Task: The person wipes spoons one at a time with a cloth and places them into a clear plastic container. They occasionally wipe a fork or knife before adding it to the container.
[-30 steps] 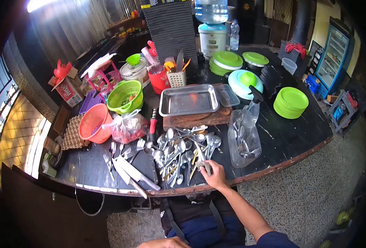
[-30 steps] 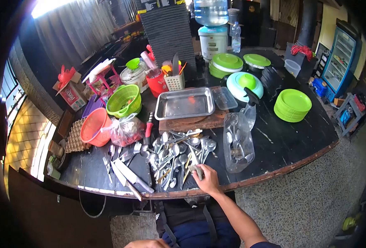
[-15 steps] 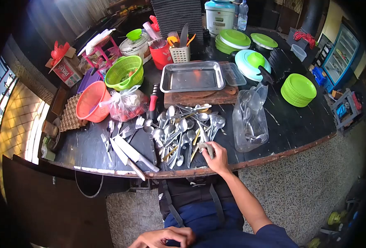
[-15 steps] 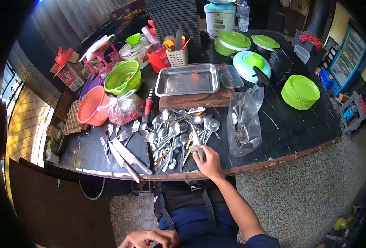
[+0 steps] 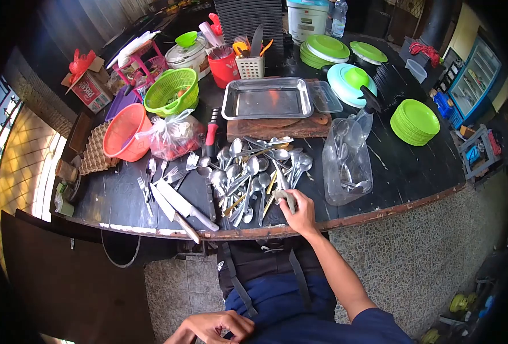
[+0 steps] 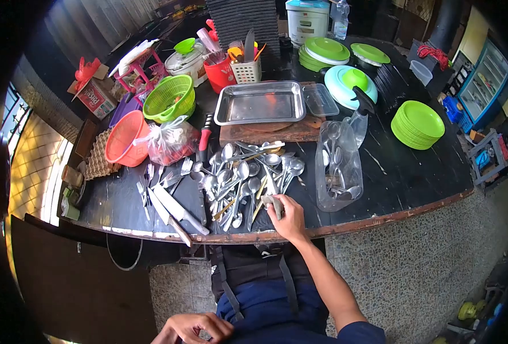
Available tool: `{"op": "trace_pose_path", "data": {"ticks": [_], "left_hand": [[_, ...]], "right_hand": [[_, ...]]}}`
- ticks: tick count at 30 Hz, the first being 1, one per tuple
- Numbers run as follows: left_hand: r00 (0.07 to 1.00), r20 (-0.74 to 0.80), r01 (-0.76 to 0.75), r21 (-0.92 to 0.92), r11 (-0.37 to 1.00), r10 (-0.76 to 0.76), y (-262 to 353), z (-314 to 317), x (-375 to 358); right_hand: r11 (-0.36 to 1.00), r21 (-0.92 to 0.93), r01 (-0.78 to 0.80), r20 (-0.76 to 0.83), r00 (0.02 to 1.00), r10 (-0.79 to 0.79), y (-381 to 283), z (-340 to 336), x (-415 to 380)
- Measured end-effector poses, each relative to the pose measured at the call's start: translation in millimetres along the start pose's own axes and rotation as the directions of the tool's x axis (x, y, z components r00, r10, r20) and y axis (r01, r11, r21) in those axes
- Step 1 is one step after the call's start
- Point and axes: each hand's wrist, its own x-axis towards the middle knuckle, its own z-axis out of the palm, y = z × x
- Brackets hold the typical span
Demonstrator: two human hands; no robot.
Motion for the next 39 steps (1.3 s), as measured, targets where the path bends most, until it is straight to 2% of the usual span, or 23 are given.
{"op": "trace_pose_path", "data": {"ticks": [2, 3, 4, 6, 8, 10, 11, 12, 15, 16, 18, 19, 20, 22, 24, 26, 28, 30, 32, 34, 36, 38, 39], "left_hand": [[0.916, -0.108, -0.371, 0.137, 0.918, 0.386, -7.8, 4.0, 8.9], [0.854, -0.241, -0.429, 0.172, 0.886, 0.461, 12.1, 11.9, 20.2], [0.855, -0.240, -0.430, 0.170, 0.887, 0.460, 16.2, 12.1, 16.7], [0.986, -0.144, -0.072, 0.062, 0.995, 0.080, 20.6, 6.5, 4.3], [0.999, -0.028, 0.031, 0.033, 0.999, -0.030, 10.2, -5.2, 0.9], [0.912, -0.029, -0.399, 0.183, 0.899, 0.410, -10.3, -2.5, 5.7], [0.827, -0.170, -0.505, 0.193, 0.841, 0.535, 15.2, 7.3, 21.7], [0.827, -0.173, -0.504, 0.194, 0.842, 0.535, 24.5, 9.3, 19.0], [0.990, -0.098, -0.098, 0.071, 0.993, 0.104, 23.4, 3.1, 2.1], [0.990, -0.096, -0.099, 0.070, 0.993, 0.105, 5.6, -4.0, 1.2], [0.936, 0.179, -0.339, 0.222, 0.914, 0.303, -3.8, -12.4, 7.7], [0.930, 0.036, -0.366, 0.152, 0.918, 0.365, -2.5, -4.5, 4.8], [0.930, 0.036, -0.367, 0.155, 0.917, 0.366, 15.0, 3.3, 6.2], [0.930, -0.244, -0.271, 0.057, 0.961, 0.276, 34.7, 13.9, 7.8], [0.959, -0.154, -0.232, 0.066, 0.971, 0.239, 16.0, 0.7, -4.4], [0.960, 0.152, -0.260, 0.170, 0.950, 0.236, -2.3, -10.3, -13.5], [0.951, 0.150, -0.295, 0.193, 0.936, 0.269, -7.4, -4.8, -15.9], [0.919, -0.198, -0.303, 0.194, 0.933, 0.340, 32.5, 11.5, -1.9], [0.967, -0.128, -0.195, 0.171, 0.966, 0.218, 26.4, 2.7, -11.2], [0.982, 0.108, 0.144, 0.077, 0.987, -0.152, 16.4, -7.8, -21.1], [0.964, 0.182, 0.171, 0.148, 0.974, -0.197, -5.5, -18.5, -21.5], [0.917, 0.236, -0.332, 0.008, 0.943, 0.321, -9.1, -27.8, -5.1], [0.864, 0.174, -0.485, 0.034, 0.874, 0.473, 0.0, -36.1, 7.9]], "right_hand": [[1.000, 0.001, 0.009, 0.006, 1.000, -0.009, -0.9, 2.5, 2.8], [1.000, -0.004, 0.013, 0.003, 1.000, -0.013, 0.7, 3.1, 2.2], [1.000, -0.012, 0.014, 0.001, 1.000, -0.014, 2.1, 2.4, 0.2], [1.000, -0.015, 0.021, -0.008, 1.000, -0.021, 1.5, 2.4, -0.1], [1.000, -0.013, 0.029, -0.017, 0.999, -0.029, 0.7, 1.3, 0.1], [1.000, -0.019, 0.019, -0.009, 1.000, -0.019, -0.9, 1.7, -0.3], [1.000, -0.015, 0.020, -0.007, 1.000, -0.020, -0.9, 2.9, -0.4], [1.000, -0.018, 0.021, -0.005, 1.000, -0.021, -0.3, 3.0, -0.8], [0.999, -0.028, 0.024, -0.006, 1.000, -0.024, 0.5, 1.8, -0.2], [0.999, -0.025, 0.024, -0.006, 1.000, -0.024, 0.5, 2.2, -0.5], [1.000, -0.022, 0.017, 0.000, 1.000, -0.017, -0.9, 1.5, -1.7], [1.000, -0.021, 0.014, -0.001, 1.000, -0.014, -1.5, 1.8, -0.2], [1.000, -0.021, 0.017, -0.001, 1.000, -0.017, -1.2, 2.5, 1.0], [1.000, -0.012, 0.024, -0.009, 1.000, -0.024, 0.3, 2.3, -0.4], [1.000, -0.016, 0.018, -0.006, 1.000, -0.018, -2.1, 0.2, -0.5], [1.000, -0.012, 0.013, -0.002, 1.000, -0.013, -3.5, 2.0, 0.0], [0.999, -0.022, 0.034, -0.007, 0.999, -0.034, -1.9, 1.3, -0.3], [0.999, -0.031, 0.029, 0.009, 1.000, -0.029, -0.2, 3.1, -1.6], [0.999, -0.024, 0.031, -0.005, 1.000, -0.031, -0.3, 2.4, -0.7], [1.000, -0.010, 0.025, -0.010, 1.000, -0.025, -0.7, 1.8, 0.0], [1.000, -0.004, 0.023, -0.010, 1.000, -0.023, -0.6, 2.6, 0.0], [0.999, -0.014, 0.036, -0.018, 0.999, -0.036, 0.6, 2.9, 2.6], [0.999, -0.026, 0.042, -0.024, 0.999, -0.043, 1.3, 4.1, 0.6]]}}
